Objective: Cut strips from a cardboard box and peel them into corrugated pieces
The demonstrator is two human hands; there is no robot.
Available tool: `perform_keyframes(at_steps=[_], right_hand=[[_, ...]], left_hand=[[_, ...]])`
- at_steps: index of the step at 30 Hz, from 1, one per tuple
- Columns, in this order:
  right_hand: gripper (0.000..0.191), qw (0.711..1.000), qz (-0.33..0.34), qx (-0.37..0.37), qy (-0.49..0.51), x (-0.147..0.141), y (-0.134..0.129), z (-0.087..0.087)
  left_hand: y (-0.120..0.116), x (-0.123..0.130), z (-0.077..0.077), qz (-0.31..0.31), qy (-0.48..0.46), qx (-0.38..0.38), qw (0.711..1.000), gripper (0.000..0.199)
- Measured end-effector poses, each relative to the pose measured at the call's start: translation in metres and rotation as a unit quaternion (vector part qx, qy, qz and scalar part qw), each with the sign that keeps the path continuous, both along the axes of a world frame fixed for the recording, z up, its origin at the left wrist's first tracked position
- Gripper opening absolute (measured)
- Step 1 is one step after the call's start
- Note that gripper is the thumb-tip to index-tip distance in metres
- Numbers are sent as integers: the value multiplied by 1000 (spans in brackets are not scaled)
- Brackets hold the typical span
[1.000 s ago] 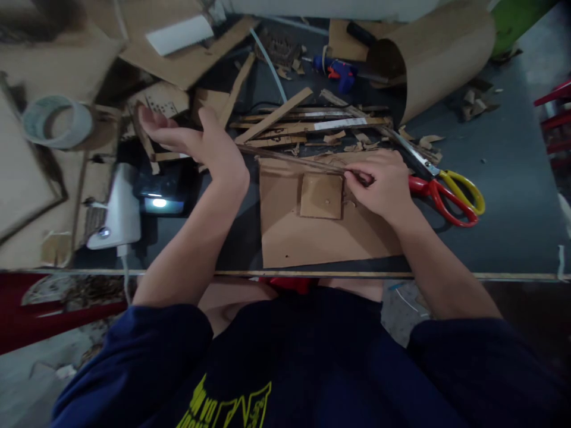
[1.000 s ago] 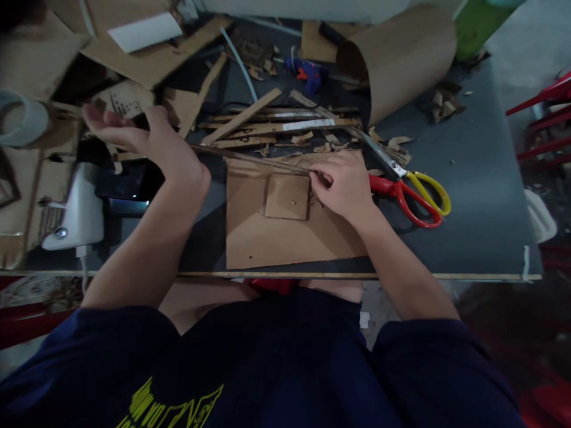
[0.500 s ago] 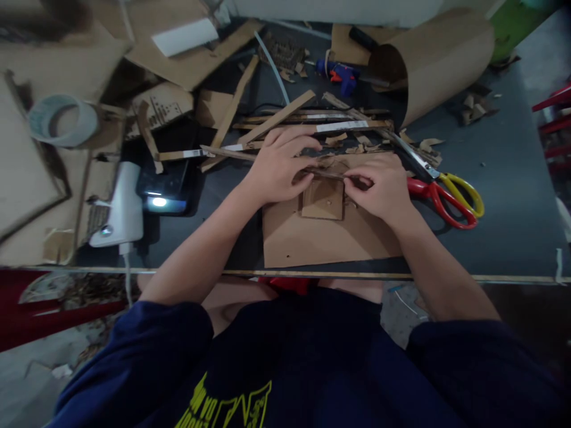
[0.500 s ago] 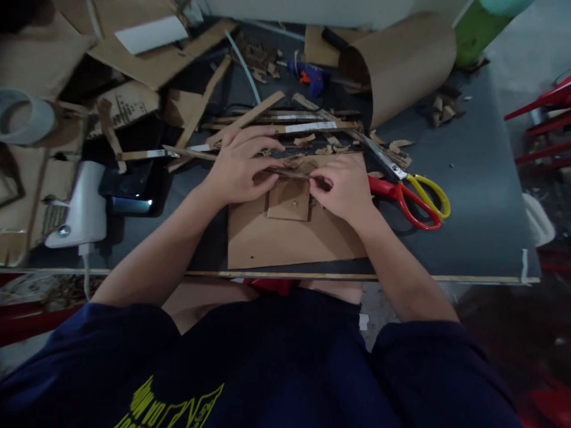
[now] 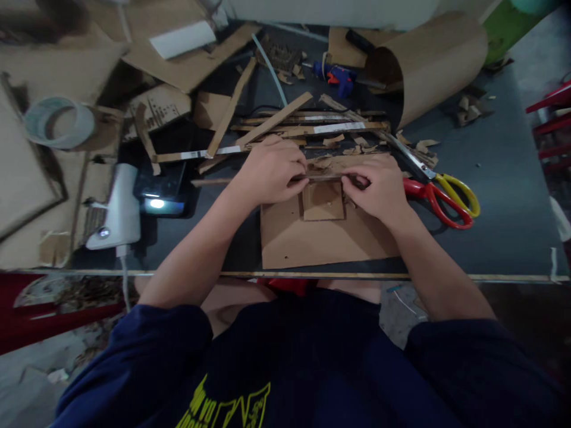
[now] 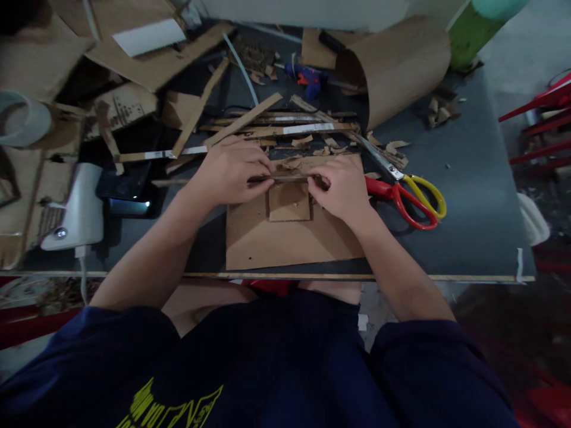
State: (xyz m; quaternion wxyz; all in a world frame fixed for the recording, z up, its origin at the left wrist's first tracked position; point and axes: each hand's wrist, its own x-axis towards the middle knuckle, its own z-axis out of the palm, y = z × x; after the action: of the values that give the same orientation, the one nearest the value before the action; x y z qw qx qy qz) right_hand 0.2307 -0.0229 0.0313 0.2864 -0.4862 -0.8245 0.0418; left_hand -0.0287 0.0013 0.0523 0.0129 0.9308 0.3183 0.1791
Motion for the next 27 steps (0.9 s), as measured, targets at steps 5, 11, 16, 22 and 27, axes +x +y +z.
perform_keyframes(at_steps=[5, 11, 16, 22, 27], right_hand=[[19, 1000, 7, -8, 2, -1, -1, -1], [18, 1000, 10, -10, 5, -2, -2, -2], [20, 1000, 11, -7, -5, -2, -1, -3], [21, 1000, 15, -20, -7, -2, -2, -1], [23, 999, 4, -45, -19, -3, -3, 3]], left_hand=[[1, -4, 2, -4, -6, 5, 1000, 24], [3, -6, 4, -15, 10, 0, 1000, 25], [3, -5, 2, -9, 4, -30, 999, 25], [5, -9, 3, -2, 4, -74, 997, 23], [6, -10, 13, 10, 54, -90, 994, 27]])
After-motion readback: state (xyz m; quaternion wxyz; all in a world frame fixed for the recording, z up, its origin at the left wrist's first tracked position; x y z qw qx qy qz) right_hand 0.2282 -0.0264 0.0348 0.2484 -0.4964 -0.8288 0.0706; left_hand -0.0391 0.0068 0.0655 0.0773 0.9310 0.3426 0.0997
